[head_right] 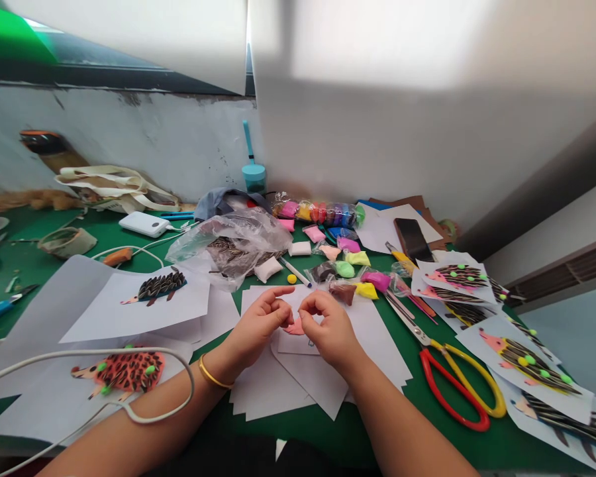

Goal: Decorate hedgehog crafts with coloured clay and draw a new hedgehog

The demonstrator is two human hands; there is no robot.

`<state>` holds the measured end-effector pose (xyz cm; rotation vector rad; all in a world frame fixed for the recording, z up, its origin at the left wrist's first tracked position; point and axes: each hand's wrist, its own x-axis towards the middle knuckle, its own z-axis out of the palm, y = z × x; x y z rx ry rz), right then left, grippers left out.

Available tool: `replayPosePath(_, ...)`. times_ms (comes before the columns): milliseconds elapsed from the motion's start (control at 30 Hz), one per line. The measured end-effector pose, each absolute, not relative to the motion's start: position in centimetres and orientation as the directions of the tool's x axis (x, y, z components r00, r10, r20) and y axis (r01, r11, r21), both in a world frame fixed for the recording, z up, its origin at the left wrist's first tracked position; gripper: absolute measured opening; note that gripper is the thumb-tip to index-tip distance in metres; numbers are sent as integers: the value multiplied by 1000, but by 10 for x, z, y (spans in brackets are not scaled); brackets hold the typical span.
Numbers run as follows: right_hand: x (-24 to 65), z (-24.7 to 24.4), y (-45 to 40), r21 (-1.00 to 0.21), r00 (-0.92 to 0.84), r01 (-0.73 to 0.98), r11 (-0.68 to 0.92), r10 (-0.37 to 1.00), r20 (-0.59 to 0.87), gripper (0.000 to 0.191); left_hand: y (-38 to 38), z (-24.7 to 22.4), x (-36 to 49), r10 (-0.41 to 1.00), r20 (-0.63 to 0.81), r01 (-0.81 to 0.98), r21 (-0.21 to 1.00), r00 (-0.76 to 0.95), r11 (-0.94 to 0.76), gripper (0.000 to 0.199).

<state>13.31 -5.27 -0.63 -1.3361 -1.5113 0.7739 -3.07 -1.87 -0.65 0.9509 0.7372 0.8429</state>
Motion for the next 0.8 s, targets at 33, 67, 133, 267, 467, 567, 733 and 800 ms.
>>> replayPosePath(33, 135, -8, -51, -914, 58, 357, 191, 972, 226, 7, -18, -6, -31, 863, -175, -282, 898, 474, 337, 50)
replayPosePath(67, 138, -11, -50, -925, 81, 337, 173, 974, 212, 6, -18, -6, -31, 860, -187, -287, 891, 474, 352, 47)
replayPosePath(133, 144, -16, -47, -941, 123, 308, 139, 975, 185, 5, -17, -6, -31, 852, -215, -303, 870, 477, 389, 41)
replayPosePath(267, 152, -24, -41, -937, 149, 324, 132, 971, 188, 8, -15, -6, -32, 831, -242, -343, 826, 501, 448, 39)
replayPosePath(467, 155, -28, -37, -885, 157, 423, 194, 946, 283, 8, -12, -7, -35, 810, -277, -331, 808, 517, 487, 34)
replayPosePath(567, 153, -27, -38, -863, 147, 452, 226, 935, 322, 10, -12, -8, -35, 800, -272, -353, 788, 535, 504, 33)
replayPosePath(733, 151, -24, -38, -843, 130, 472, 258, 926, 355, 13, -11, -11, -36, 782, -294, -389, 738, 550, 552, 34)
replayPosePath(800, 151, -24, -38, -841, 131, 475, 259, 924, 358, 13, -11, -12, -36, 784, -284, -395, 739, 553, 546, 32)
